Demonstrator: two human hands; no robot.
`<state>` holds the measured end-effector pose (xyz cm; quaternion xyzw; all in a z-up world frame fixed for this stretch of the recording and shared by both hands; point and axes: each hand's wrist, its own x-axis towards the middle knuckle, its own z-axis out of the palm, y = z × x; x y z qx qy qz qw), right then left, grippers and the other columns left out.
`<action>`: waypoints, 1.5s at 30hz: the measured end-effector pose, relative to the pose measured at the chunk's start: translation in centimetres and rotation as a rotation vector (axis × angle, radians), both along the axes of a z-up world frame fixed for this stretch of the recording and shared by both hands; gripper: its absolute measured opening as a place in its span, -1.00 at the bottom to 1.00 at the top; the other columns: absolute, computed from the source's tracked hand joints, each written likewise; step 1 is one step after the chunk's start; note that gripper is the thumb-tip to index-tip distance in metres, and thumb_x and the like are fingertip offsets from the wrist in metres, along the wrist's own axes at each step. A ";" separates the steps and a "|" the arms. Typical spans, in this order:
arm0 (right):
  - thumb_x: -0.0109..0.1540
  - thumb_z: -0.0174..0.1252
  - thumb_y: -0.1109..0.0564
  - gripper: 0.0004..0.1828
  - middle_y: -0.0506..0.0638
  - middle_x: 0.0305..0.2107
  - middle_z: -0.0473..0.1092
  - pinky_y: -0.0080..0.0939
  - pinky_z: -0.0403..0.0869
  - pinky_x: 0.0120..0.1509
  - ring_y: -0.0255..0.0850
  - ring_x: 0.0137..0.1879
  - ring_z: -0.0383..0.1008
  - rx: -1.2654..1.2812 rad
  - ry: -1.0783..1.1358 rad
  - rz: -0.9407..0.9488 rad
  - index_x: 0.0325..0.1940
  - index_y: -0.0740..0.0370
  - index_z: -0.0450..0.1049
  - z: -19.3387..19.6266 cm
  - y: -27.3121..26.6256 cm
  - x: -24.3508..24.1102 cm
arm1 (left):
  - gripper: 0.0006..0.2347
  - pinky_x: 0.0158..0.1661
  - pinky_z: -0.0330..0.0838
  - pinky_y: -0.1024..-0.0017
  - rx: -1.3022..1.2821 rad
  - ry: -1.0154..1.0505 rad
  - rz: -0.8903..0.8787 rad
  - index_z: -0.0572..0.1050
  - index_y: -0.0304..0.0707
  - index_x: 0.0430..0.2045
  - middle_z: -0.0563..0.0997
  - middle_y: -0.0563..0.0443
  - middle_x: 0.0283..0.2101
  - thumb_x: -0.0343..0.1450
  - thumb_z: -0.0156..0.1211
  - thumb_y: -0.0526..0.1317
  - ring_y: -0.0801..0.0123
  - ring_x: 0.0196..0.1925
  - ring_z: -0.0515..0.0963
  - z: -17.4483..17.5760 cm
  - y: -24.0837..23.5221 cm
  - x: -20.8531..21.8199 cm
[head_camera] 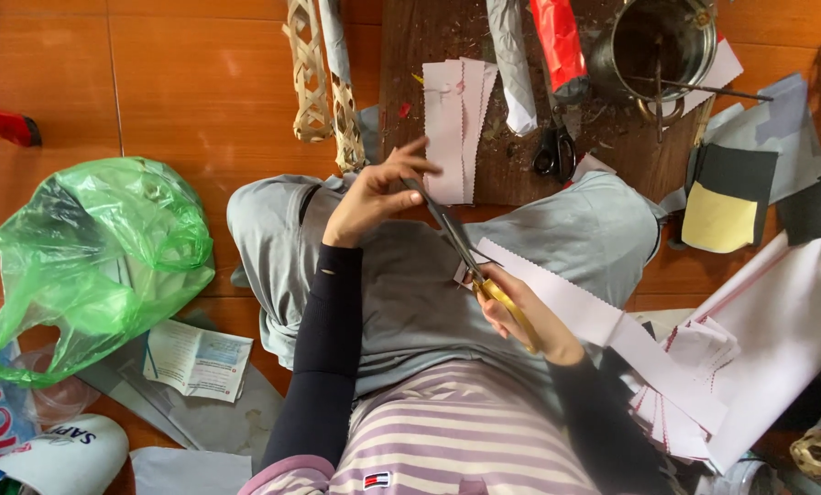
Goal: The person is wrapping parts of a giraffe-shaped craft model with red and black paper strips and using scissors to cut them.
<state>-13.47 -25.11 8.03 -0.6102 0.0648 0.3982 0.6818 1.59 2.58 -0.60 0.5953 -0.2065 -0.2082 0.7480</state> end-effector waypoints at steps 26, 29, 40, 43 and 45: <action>0.26 0.09 -0.48 -0.14 -0.10 -0.44 0.28 -0.36 0.30 -0.48 -0.37 -0.50 0.26 0.440 -0.025 -0.213 0.22 0.35 0.26 -1.0 2.5 0.6 | -0.84 0.56 -0.23 0.08 0.190 -0.026 -0.144 0.63 -0.28 -0.51 0.67 -0.01 -0.16 0.38 0.42 -0.18 0.42 0.06 0.60 -0.2 -2.0 -0.7; 0.27 0.08 -0.47 -0.17 -0.10 -0.45 0.30 -0.39 0.28 -0.51 -0.39 -0.53 0.25 0.443 -0.017 -0.244 0.20 0.35 0.28 -1.0 2.7 0.6 | -0.82 0.60 -0.30 0.10 0.244 -0.019 -0.186 0.58 -0.35 -0.49 0.63 0.03 -0.30 0.35 0.45 -0.21 0.42 -0.09 0.63 -0.3 -2.3 -0.8; 0.36 0.28 0.14 -0.53 0.16 -0.12 0.46 -0.05 0.40 -0.16 0.02 -0.18 0.42 -0.819 -0.457 -0.706 0.33 0.32 0.41 -4.8 -17.4 -1.6 | -0.85 -0.16 0.48 0.61 -0.046 0.308 0.347 0.53 -0.35 -0.06 0.64 0.14 -0.18 0.57 0.14 -0.28 0.59 -0.16 0.56 -2.0 -1.6 -1.4; 0.31 0.24 0.21 -0.52 0.28 0.00 0.52 0.04 0.46 0.21 0.16 0.12 0.53 -1.342 -0.470 -0.588 0.33 0.32 0.42 -11.2 -24.9 -6.4 | -0.85 -0.08 0.49 0.51 -0.241 0.388 0.331 0.45 -0.40 0.06 0.62 0.07 -0.07 0.65 0.04 -0.33 0.52 -0.09 0.57 -2.0 -2.8 -1.6; 0.33 0.20 0.16 -0.61 0.27 0.00 0.53 0.09 0.44 0.22 0.19 0.12 0.53 -1.337 -0.231 -0.622 0.24 0.30 0.45 -17.0 -28.4 -10.7 | -0.73 0.03 0.53 0.45 -0.368 0.578 0.343 0.40 -0.23 0.15 0.61 0.08 0.03 0.55 -0.06 -0.31 0.46 0.02 0.61 0.6 -4.0 -1.7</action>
